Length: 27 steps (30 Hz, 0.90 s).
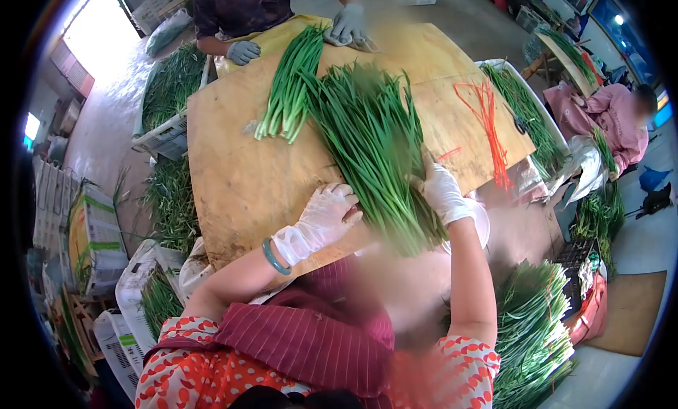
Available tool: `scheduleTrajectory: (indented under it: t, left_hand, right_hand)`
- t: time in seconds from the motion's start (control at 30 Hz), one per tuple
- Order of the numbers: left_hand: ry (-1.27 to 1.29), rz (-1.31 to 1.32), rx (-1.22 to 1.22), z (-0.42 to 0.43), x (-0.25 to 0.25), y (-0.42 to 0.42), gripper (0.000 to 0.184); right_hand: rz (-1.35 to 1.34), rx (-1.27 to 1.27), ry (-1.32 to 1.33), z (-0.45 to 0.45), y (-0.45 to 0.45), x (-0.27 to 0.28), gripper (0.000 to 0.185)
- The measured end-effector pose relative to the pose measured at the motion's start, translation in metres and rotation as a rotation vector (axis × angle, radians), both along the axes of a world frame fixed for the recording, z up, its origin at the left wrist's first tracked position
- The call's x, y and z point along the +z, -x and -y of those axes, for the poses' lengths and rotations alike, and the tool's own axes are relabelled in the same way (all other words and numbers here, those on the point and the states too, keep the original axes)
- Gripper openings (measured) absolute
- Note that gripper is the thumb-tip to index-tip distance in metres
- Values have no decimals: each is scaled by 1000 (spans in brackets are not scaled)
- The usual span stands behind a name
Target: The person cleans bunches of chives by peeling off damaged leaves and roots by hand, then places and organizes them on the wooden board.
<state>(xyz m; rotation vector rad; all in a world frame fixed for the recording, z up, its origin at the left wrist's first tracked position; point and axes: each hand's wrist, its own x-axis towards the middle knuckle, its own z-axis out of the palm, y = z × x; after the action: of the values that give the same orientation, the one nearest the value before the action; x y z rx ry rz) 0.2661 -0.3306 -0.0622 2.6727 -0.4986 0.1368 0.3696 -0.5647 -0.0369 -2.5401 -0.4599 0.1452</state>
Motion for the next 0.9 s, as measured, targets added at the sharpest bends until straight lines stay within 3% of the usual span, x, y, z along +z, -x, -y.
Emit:
scheduleTrajectory:
  t: [0.1, 0.23, 0.3, 0.43, 0.5, 0.53, 0.57, 0.67, 0.7, 0.77, 0.8, 0.87, 0.9]
  left_hand:
    - [123, -28, 38, -19, 9, 7, 29]
    - [103, -128, 88, -68, 31, 35, 29]
    - [80, -58, 242, -102, 31, 65, 28]
    - [101, 92, 638, -176, 28, 155, 29]
    - [219, 41, 810, -193, 43, 207, 35]
    - [115, 99, 856, -200, 21, 237, 48]
    - [112, 98, 905, -196, 10, 263, 48]
    - [-3, -190, 784, -178, -14, 320, 83]
    - [-8, -225, 818, -165, -6, 327, 78]
    - [51, -150, 803, -156, -5, 338, 49]
    - [61, -154, 861, -153, -6, 344, 49]
    - [-83, -311, 782, -151, -14, 356, 27]
    - [-72, -313, 818, -147, -13, 362, 27]
  right_hand:
    - [5, -2, 46, -1, -2, 2, 78]
    - [-31, -9, 125, -3, -1, 20, 82]
    - [125, -58, 188, -9, 1, 34, 81]
    - [420, 242, 185, -50, 12, 58, 72]
    - [409, 477, 45, -91, 37, 73, 65]
    - [269, 541, -31, -117, 58, 84, 60]
    - [131, 599, -102, -138, 76, 91, 56]
    - [166, 847, 121, -177, 108, 71, 51]
    - [200, 949, 126, -190, 117, 66, 51]
    - [195, 1027, 154, -210, 129, 58, 51]
    - [197, 1040, 190, -217, 135, 56, 51]
    - [156, 1142, 186, -231, 151, 56, 51]
    - [110, 1180, 182, -236, 159, 56, 51]
